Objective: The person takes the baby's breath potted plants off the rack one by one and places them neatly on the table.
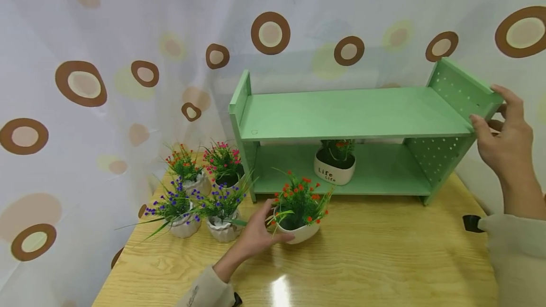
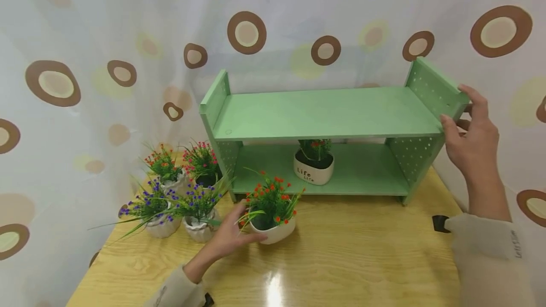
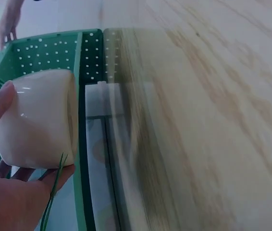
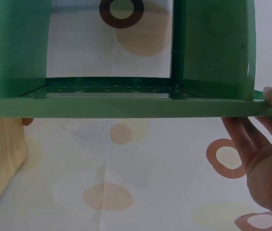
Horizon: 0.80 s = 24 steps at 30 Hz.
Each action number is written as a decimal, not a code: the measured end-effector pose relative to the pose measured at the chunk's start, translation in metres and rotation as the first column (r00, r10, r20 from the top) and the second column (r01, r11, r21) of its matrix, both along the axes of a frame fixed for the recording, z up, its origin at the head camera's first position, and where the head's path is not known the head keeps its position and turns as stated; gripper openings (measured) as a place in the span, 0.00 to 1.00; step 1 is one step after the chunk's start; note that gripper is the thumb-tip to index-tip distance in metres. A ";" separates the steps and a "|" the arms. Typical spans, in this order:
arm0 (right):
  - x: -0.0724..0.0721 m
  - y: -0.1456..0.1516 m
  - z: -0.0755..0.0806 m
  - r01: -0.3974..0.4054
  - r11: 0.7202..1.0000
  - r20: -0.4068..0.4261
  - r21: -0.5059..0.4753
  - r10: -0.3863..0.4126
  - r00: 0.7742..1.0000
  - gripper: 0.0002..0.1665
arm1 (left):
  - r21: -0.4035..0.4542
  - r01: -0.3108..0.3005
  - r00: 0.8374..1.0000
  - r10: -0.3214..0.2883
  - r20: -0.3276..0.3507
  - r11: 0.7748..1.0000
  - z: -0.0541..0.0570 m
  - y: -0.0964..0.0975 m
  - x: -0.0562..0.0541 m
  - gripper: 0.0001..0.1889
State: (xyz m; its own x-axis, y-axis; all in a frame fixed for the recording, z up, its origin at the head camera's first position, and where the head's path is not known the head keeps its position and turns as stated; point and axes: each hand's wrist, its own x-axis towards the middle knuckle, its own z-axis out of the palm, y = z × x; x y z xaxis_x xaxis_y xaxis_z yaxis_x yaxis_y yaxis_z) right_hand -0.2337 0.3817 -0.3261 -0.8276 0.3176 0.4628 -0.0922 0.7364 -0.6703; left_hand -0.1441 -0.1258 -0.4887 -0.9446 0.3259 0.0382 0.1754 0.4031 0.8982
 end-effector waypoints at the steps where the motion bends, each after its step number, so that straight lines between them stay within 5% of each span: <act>1: 0.000 0.000 0.000 -0.001 1.000 -0.003 0.004 0.001 1.000 0.38 | -0.018 -0.003 1.000 0.003 0.003 1.000 -0.001 -0.001 0.000 0.57; 6: 0.002 0.000 0.000 -0.014 1.000 -0.013 0.009 0.014 1.000 0.38 | -0.061 0.013 1.000 -0.012 0.011 0.998 -0.007 -0.005 -0.004 0.57; 24: 0.002 0.000 0.001 -0.015 1.000 -0.015 0.001 0.015 1.000 0.38 | -0.013 0.113 0.993 -0.112 0.042 0.994 -0.019 -0.014 -0.015 0.48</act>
State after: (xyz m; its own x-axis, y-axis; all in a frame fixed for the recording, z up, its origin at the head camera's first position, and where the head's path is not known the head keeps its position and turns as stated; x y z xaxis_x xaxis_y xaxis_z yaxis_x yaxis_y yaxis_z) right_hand -0.2314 0.3815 -0.3253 -0.8252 0.3051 0.4753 -0.1131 0.7352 -0.6684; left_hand -0.1589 -0.1402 -0.5075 -0.9027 0.4302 -0.0060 0.1830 0.3967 0.8995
